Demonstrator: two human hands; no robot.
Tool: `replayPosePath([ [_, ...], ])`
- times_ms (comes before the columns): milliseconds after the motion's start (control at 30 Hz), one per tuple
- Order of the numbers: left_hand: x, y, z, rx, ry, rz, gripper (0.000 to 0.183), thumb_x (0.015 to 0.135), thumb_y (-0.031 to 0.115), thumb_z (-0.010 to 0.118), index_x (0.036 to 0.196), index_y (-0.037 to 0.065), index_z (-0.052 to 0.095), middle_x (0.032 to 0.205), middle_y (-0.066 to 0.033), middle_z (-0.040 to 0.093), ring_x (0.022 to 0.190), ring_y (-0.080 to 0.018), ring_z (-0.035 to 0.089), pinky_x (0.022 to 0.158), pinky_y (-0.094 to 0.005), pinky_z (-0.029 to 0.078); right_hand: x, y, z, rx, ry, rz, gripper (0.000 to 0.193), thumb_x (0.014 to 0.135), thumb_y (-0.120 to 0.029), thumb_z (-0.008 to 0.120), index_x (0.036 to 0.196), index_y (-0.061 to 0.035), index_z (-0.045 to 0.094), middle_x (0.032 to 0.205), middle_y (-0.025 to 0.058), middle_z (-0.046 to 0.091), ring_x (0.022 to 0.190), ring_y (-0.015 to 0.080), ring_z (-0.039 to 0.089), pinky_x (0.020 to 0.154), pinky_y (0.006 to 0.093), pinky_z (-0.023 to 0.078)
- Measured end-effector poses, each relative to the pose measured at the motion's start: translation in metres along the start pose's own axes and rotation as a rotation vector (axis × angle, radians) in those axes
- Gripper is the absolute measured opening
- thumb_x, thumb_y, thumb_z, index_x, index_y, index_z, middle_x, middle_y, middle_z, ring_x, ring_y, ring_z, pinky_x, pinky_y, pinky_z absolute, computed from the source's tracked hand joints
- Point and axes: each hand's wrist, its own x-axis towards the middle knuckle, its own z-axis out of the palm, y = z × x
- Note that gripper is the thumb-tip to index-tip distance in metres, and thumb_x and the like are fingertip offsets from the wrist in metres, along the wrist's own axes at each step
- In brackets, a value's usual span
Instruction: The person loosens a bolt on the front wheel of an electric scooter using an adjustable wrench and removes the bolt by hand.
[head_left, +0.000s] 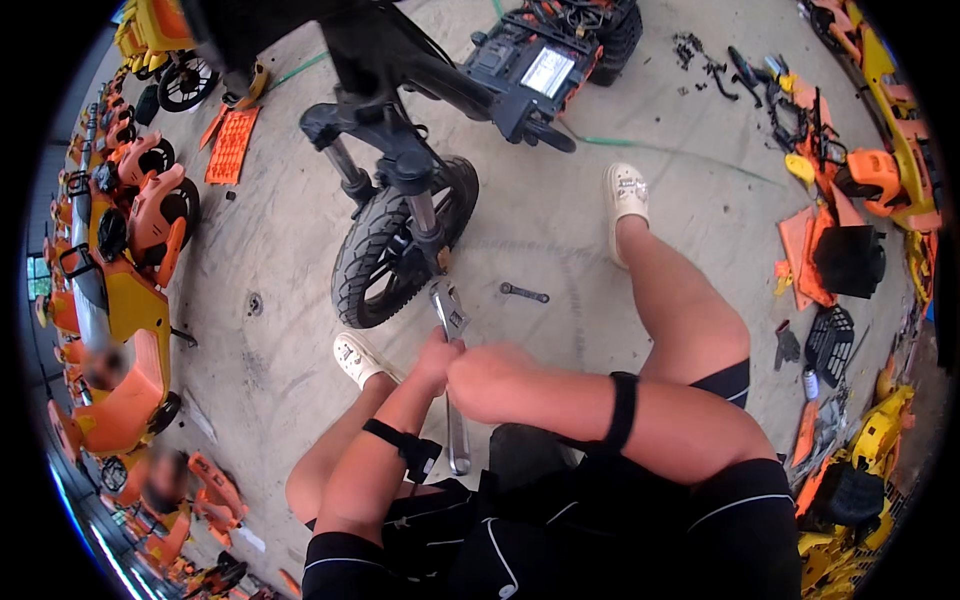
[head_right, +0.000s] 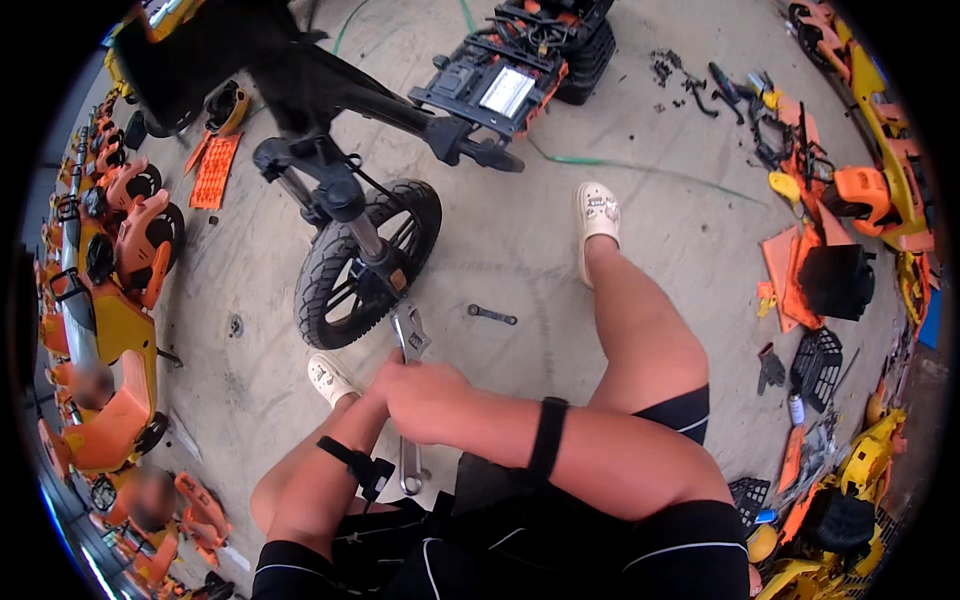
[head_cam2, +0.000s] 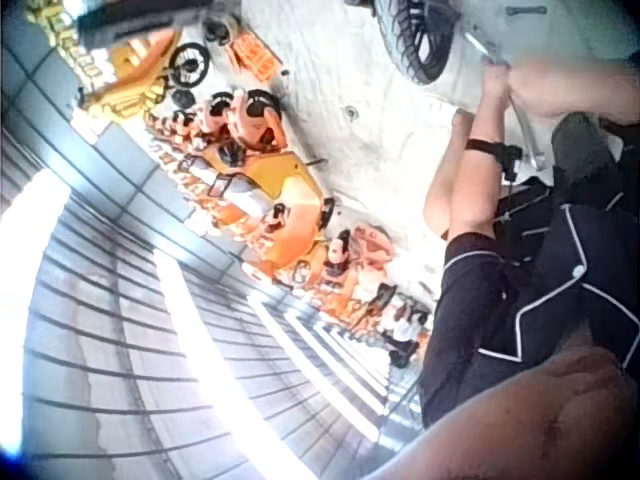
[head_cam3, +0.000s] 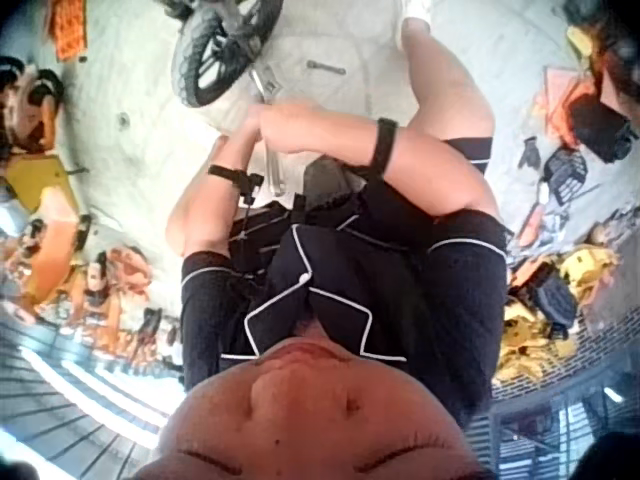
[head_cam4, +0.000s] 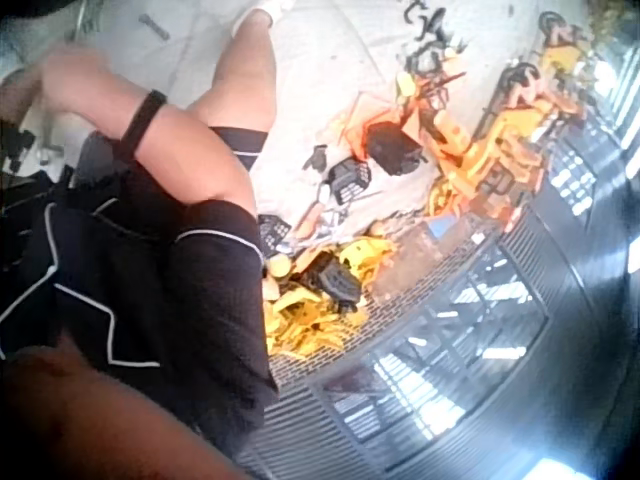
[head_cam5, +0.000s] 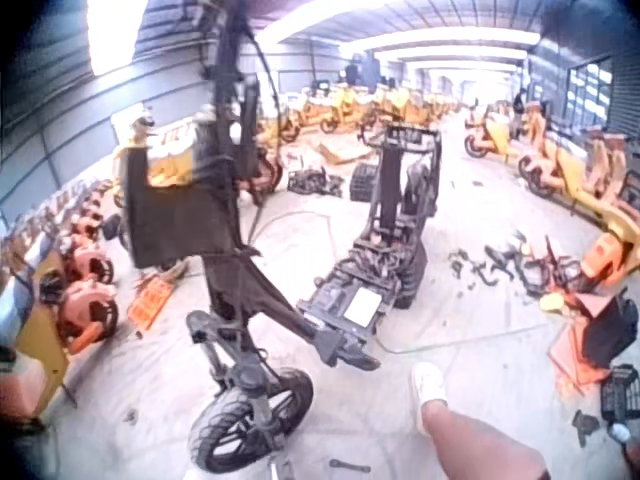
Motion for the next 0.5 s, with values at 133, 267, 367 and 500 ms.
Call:
replayPosePath([
  [133, 0.006, -0.036, 0.003, 0.525, 0.090, 0.464, 0.040, 0.099, 0.022, 0.057, 0.132, -0.001, 0.053, 0.114, -0.0223, 0.071, 0.108, -0.0370, 0.068, 0.093, -0.0451, 0.053, -0.022, 0.022, -0.035, -0.397, 0.770, -0.172, 0.023, 0.083, -0.020, 0.067, 0.098, -0.0020, 0.067, 0.097, 0.0135, 0.068, 0.091, 0.0297, 0.066, 0.080, 0.0390, 0.051],
  [267, -0.001, -0.066, -0.010, 0.642, 0.178, 0.219, 0.037, 0.101, 0.022, 0.054, 0.132, 0.002, 0.051, 0.109, -0.0340, 0.067, 0.107, -0.0522, 0.063, 0.090, -0.0555, 0.050, -0.054, 0.031, -0.100, -0.147, 0.946, -0.131, 0.013, 0.081, -0.015, 0.066, 0.088, -0.0049, 0.069, 0.085, 0.0117, 0.071, 0.085, 0.0282, 0.070, 0.073, 0.0403, 0.053],
  [367, -0.007, -0.058, -0.009, 0.680, 0.213, 0.240, 0.035, 0.102, 0.019, 0.051, 0.132, 0.002, 0.050, 0.109, -0.0357, 0.065, 0.104, -0.0538, 0.063, 0.087, -0.0574, 0.050, -0.052, 0.039, -0.130, -0.101, 1.210, -0.224, 0.015, 0.077, -0.014, 0.070, 0.089, -0.0050, 0.070, 0.083, 0.0116, 0.072, 0.082, 0.0276, 0.071, 0.072, 0.0398, 0.054],
  [500, -0.021, -0.018, 0.008, 0.612, 0.318, 0.303, 0.033, 0.102, 0.014, 0.050, 0.133, 0.002, 0.049, 0.108, -0.0338, 0.066, 0.103, -0.0525, 0.064, 0.086, -0.0556, 0.051, -0.063, 0.039, -0.137, -0.098, 1.148, -0.215, 0.020, 0.075, -0.013, 0.072, 0.092, -0.0031, 0.070, 0.086, 0.0128, 0.072, 0.083, 0.0296, 0.072, 0.071, 0.0407, 0.055],
])
